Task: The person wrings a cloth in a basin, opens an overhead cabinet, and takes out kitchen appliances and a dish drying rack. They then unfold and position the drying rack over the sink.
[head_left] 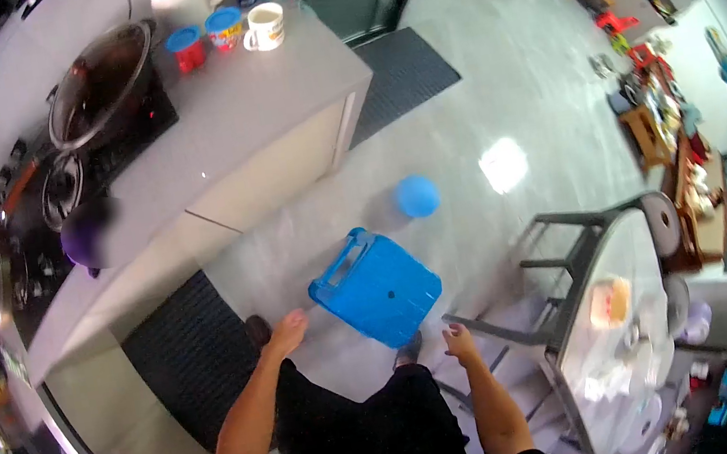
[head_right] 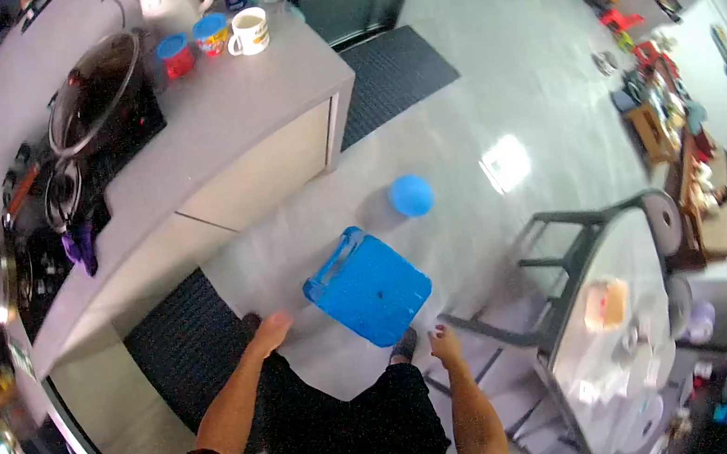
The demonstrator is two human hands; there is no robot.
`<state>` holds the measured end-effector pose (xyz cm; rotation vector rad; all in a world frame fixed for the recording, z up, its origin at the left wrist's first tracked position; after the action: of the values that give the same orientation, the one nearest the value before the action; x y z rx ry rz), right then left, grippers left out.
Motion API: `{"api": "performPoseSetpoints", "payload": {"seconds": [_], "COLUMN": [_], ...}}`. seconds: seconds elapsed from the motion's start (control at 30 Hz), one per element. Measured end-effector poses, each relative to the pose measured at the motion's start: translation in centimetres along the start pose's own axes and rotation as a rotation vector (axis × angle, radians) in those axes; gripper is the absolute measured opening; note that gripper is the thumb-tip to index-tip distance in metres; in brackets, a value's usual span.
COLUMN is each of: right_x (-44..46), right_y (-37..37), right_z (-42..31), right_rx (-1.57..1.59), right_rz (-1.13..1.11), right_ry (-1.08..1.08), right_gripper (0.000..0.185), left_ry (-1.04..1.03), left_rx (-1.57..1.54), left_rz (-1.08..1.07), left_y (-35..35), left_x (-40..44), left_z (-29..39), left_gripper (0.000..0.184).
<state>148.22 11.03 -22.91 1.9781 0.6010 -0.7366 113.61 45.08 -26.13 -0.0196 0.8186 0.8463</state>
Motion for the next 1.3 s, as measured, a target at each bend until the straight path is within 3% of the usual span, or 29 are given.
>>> {"api": "performPoseSetpoints", "payload": {"seconds": [0.07, 0.13, 0.23, 0.3, 0.4, 0.5, 0.6, 0.77, 0.83, 0.9, 1.07, 1.17, 1.3], "right_x": [5.0, 7.3, 10.3, 11.9, 11.9, 11.2, 11.1, 8.6, 11.2, 10.5, 9.9, 9.6, 7.7], "right_y": [-1.0, -1.3, -2.7, -4.5, -6.8, -8.9, -10.5, -13.0, -17.3, -20.6, -27.6, -29.5, -28.8], "right_z": [2.2, 4.6, 4.8, 6.1, 6.0, 4.5, 2.3, -8.1, -11.2, -16.4, -23.6, -24.5, -23.9], "right_rx": [0.003, -0.013, 0.033, 0.107, 0.236, 0.408, 0.441, 0.234, 0.18, -0.034, -0.195, -0.294, -0.291], "right_rz": [0.002, -0.072, -0.124, -0.16, -0.29, -0.402, -0.392, -0.401, -0.466, -0.343, -0.307, -0.22, -0.204], "right_ry": [-0.081, -0.148, -0.222, -0.288, -0.36, -0.298, -0.286, -0.101, 0.159, 0.442, 0.875, 1.014, 0.936], "right_gripper": [0.061, 0.078, 0.088, 0.095, 0.099, 0.099, 0.096, 0.092, 0.092, 0.088, 0.079, 0.074, 0.074], "left_ry": [0.05, -0.126, 0.066, 0.016, -0.037, -0.18, 0.013, 0.141, 0.19, 0.262, 0.179, 0.188, 0.191], "left_rx": [0.208, 0.365, 0.381, 0.376, 0.538, 0.52, 0.423, 0.247, 0.139, 0.022, -0.312, -0.383, -0.297], "left_rz": [0.06, 0.108, 0.258, 0.327, 0.338, 0.389, 0.34, 0.578, 0.611, 0.606, 0.604, 0.61, 0.61], "left_y": [-5.6, -10.5, -15.8, -16.3, -17.6, -17.5, -17.2, -14.3, -12.8, -11.1, -10.4, -9.4, -8.0], "left_x": [0.3, 1.4, 3.8, 3.0, 5.8, 7.4, 6.4, 2.4, 1.9, 0.7, 2.7, 4.9, 6.3], "left_z": [1.6, 0.8, -0.6, 2.8, 0.9, -0.1, 0.2, -5.8, -7.6, -8.0, -11.4, -13.5, -13.9], "left_gripper": [0.062, 0.075, 0.082, 0.083, 0.084, 0.085, 0.085, 0.09, 0.091, 0.091, 0.093, 0.1, 0.109]}}
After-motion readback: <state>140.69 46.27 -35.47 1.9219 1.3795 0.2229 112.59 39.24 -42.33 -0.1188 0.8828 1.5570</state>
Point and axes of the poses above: each hand's wrist, its own x-axis towards the middle knuckle, its own y-axis out of the back of the hand, z = x × y, the point moved 4 cm from there along x, towards the middle knuckle, and after that the axes turned 10 degrees about z, right-handed, at the moved point
